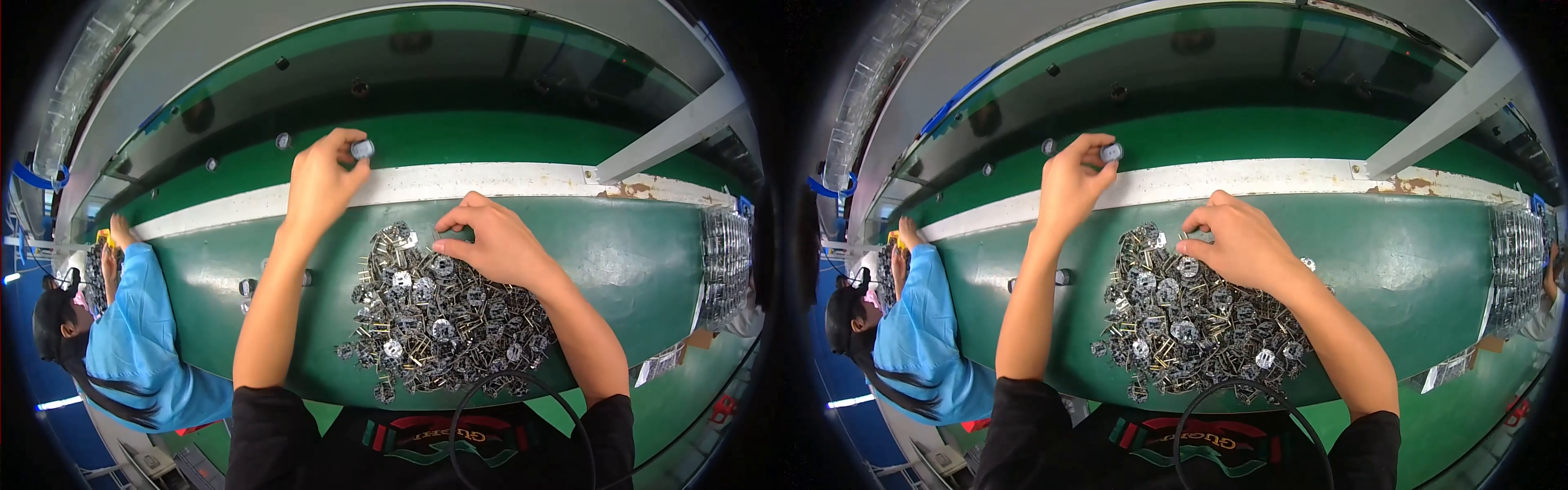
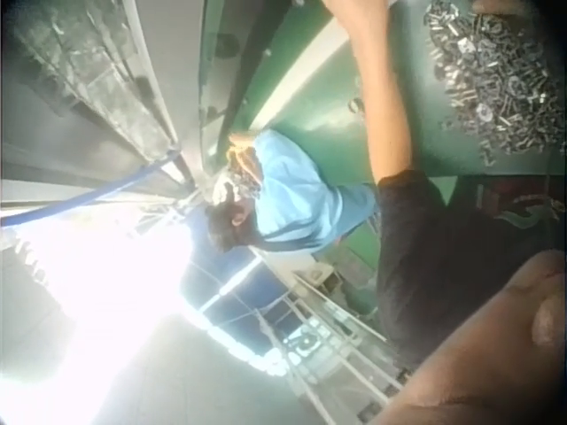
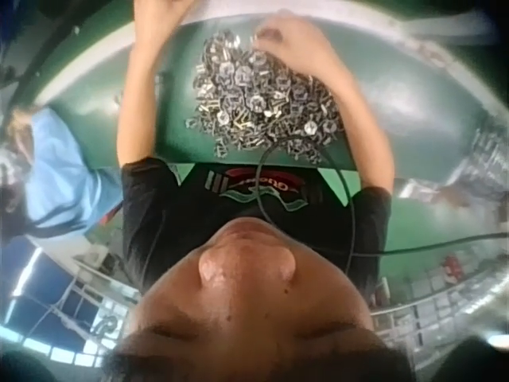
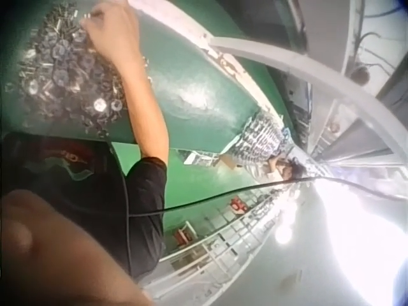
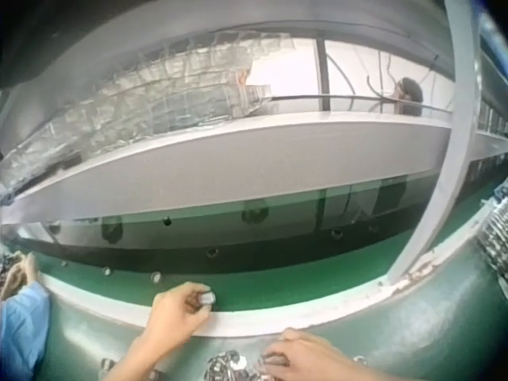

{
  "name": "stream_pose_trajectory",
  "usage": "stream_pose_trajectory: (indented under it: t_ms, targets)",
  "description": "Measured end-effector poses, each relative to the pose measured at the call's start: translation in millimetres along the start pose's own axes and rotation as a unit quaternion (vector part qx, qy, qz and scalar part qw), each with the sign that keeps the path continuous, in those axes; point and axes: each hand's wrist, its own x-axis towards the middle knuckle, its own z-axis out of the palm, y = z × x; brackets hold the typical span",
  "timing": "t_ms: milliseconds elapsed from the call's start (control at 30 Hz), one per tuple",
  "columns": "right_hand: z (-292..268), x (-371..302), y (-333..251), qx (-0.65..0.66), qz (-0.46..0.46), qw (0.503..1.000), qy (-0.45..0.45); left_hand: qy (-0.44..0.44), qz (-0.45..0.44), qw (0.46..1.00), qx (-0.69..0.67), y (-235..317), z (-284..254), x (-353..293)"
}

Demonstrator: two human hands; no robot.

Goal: The person assembles small metal pins into plastic housings by hand, taking the pins from a storage bin and inserting them into the housings.

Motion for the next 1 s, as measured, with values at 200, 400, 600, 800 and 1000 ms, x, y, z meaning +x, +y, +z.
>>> stream_pose_trajectory:
  t_ms: [200,400,600,800,1000]
  targets:
    - [-3.0,9.9,-18.2,0.021,0.054,0.998,-0.027,0.023,-0.019,0.983,-0.183,34.1,-0.6,-91.8]
    - [6.5,-7.3,-26.8,0.069,-0.068,0.991,0.093,-0.018,-0.045,0.929,-0.367,32.3,6.6,-116.2]
    - [18.7,-25.9,-54.2,0.055,-0.204,0.952,0.221,-0.091,-0.041,0.893,-0.438,41.1,7.7,-122.1]
    - [22.7,-27.1,-53.9,0.013,-0.215,0.954,0.208,-0.102,-0.055,0.877,-0.467,47.8,7.7,-126.7]
    - [31.2,-27.2,-52.6,-0.006,-0.226,0.943,0.246,-0.098,-0.040,0.856,-0.506,45.6,7.9,-126.3]
